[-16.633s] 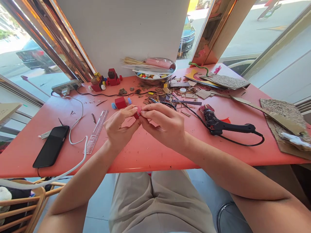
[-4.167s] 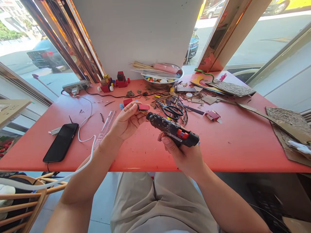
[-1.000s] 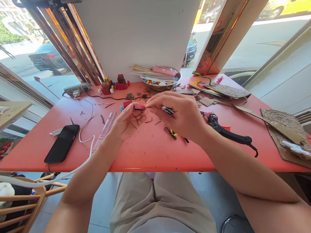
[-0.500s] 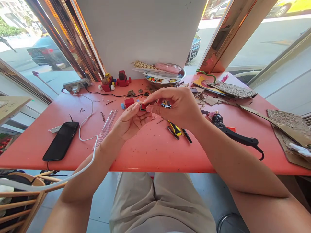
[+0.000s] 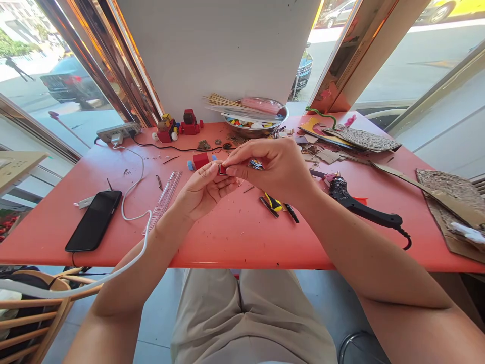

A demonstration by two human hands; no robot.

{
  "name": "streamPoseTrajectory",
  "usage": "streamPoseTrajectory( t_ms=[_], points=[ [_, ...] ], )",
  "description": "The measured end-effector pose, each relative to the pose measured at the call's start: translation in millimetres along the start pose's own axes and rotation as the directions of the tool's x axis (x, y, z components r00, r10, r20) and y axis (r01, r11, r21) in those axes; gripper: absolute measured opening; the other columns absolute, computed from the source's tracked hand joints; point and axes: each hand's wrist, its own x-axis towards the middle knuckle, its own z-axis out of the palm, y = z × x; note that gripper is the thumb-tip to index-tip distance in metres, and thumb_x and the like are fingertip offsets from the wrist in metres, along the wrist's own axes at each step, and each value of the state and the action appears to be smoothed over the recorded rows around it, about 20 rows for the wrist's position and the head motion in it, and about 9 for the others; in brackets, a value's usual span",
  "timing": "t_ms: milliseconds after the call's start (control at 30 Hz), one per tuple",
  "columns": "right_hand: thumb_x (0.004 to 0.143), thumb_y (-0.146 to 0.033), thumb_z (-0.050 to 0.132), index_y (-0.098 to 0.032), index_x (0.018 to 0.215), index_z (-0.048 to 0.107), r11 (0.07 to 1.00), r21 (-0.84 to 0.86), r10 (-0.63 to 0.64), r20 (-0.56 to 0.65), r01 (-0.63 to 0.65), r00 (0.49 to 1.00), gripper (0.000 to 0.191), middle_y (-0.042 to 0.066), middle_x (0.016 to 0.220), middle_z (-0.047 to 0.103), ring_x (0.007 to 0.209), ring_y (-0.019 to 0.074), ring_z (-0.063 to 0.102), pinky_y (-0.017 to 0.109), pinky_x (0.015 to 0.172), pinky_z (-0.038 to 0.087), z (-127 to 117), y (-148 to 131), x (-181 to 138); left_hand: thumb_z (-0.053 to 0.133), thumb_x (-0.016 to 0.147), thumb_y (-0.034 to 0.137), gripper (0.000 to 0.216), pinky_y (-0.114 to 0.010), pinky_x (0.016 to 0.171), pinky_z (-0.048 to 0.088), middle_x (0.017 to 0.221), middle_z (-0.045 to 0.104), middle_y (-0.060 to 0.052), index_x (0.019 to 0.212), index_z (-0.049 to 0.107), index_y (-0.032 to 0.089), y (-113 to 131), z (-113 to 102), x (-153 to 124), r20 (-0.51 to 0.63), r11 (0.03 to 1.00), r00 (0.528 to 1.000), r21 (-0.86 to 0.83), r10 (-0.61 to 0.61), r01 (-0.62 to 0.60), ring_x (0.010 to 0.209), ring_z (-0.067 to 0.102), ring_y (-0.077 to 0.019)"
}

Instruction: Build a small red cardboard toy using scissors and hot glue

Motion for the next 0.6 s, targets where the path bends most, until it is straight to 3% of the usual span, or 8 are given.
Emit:
streamPoseTrajectory(
  t_ms=[167,300,600],
  points=[
    [0.086,-0.029,0.08,-0.022,0.086,0.087,1.0,0.013,-0.007,-0.003,0.008,1.0,0.01,0.006,0.089,0.084,0.082,0.0188,0.076,0.029,0.074,0.062,1.4,-0.7,-0.6,0.076,0.097,0.02,0.009,-0.022,0.084,0.066,0.081,0.083,0.0,0.088,0.077,0.019,-1.2,0.7,-0.2,-0.002,1.0,1.0,0.004,0.005,-0.005,0.073,0.081,-0.0119],
    [0.084,-0.028,0.08,-0.021,0.086,0.086,1.0,0.014,0.015,0.013,-0.015,1.0,0.01,0.006,0.089,0.084,0.08,0.0189,0.076,0.028,0.069,0.061,0.1,-1.6,0.1,0.075,0.097,0.017,0.016,-0.02,0.081,0.065,0.073,0.08,0.001,0.081,0.074,0.019,-2.0,0.8,-0.3,-0.005,1.0,1.0,-0.005,-0.002,0.002,0.069,0.08,-0.0113],
    [0.082,-0.023,0.076,-0.02,0.087,0.085,1.0,-0.007,0.029,0.063,-0.028,0.998,0.011,0.004,0.086,0.083,0.077,0.0175,0.075,0.027,0.066,0.06,-4.3,-3.2,1.3,0.08,0.093,0.024,0.011,-0.03,0.087,0.068,0.077,0.081,-0.001,0.085,0.073,0.02,-3.5,-5.2,1.6,0.034,0.998,0.999,0.061,-0.023,0.021,0.077,0.083,-0.0174]
  ],
)
